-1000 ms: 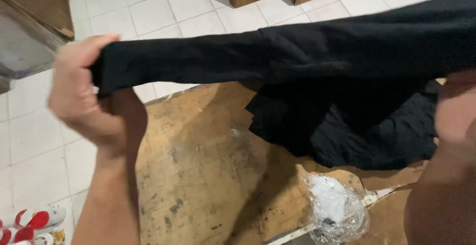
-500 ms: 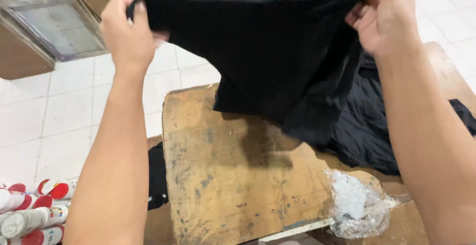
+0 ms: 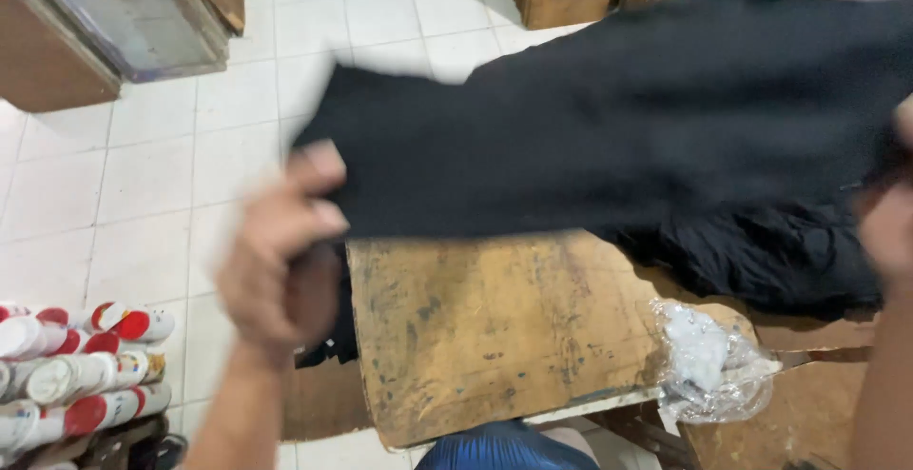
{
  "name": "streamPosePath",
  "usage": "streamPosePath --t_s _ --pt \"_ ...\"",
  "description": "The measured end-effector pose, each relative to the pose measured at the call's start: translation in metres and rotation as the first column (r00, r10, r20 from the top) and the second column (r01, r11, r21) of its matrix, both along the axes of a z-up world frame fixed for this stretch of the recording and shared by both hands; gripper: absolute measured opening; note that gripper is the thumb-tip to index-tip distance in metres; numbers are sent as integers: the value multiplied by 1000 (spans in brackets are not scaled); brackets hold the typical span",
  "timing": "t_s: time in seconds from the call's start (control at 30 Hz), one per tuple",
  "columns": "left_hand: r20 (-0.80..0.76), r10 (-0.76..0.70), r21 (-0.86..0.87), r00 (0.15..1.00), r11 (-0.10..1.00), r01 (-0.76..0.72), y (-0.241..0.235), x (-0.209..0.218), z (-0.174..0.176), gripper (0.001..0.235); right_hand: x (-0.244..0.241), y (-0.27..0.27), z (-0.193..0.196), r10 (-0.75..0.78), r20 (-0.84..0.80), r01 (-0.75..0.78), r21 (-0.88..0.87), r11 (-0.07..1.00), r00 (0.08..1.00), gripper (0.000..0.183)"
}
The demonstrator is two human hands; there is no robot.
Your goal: Applying heat-transfer labels to black shirts using a hand iron on a wooden workbench
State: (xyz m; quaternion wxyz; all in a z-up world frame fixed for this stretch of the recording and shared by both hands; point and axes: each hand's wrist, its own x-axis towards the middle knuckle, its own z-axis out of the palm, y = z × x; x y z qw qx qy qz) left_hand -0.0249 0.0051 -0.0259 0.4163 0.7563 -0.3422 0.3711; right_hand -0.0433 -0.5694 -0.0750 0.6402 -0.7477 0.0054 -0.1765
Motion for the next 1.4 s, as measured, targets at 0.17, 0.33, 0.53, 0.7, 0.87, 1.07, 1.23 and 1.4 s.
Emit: streamPosePath --t_s 0.17,0.33,0.53,0.7,0.87,1.07,1.23,1.4 --pt "-298 -55 93 953 992 86 20 -60 -153 18 -29 144 -40 -356 -315 355 -61 933 880 53" --pt "-670 143 221 729 975 12 11 -119 -297 24 -44 141 -196 -316 -497 168 -320 933 808 66" --pt "-914 180 205 365 978 32 -5 -153 -328 29 -64 149 -231 -196 -781 -169 -358 918 594 78" --pt "-686 402 346 606 914 -214 -14 -146 -345 22 -69 143 -258 -407 -741 -29 -498 867 534 57" --pt "-786 467 325 404 869 -373 -21 -102 -325 32 -51 151 -319 -258 -80 103 -775 624 963 31" --pt "-883 469 416 35 813 -407 -40 -58 -336 32 43 259 -291 271 -334 -420 -821 387 903 31" --pt "-887 436 299 153 793 -530 -54 -53 -332 16 107 317 -278 555 -441 -573 -816 80 705 32" --pt "-994 111 98 -16 785 -612 -62 -49 -324 21 137 320 -286 640 -476 -460 -863 -209 603 21"
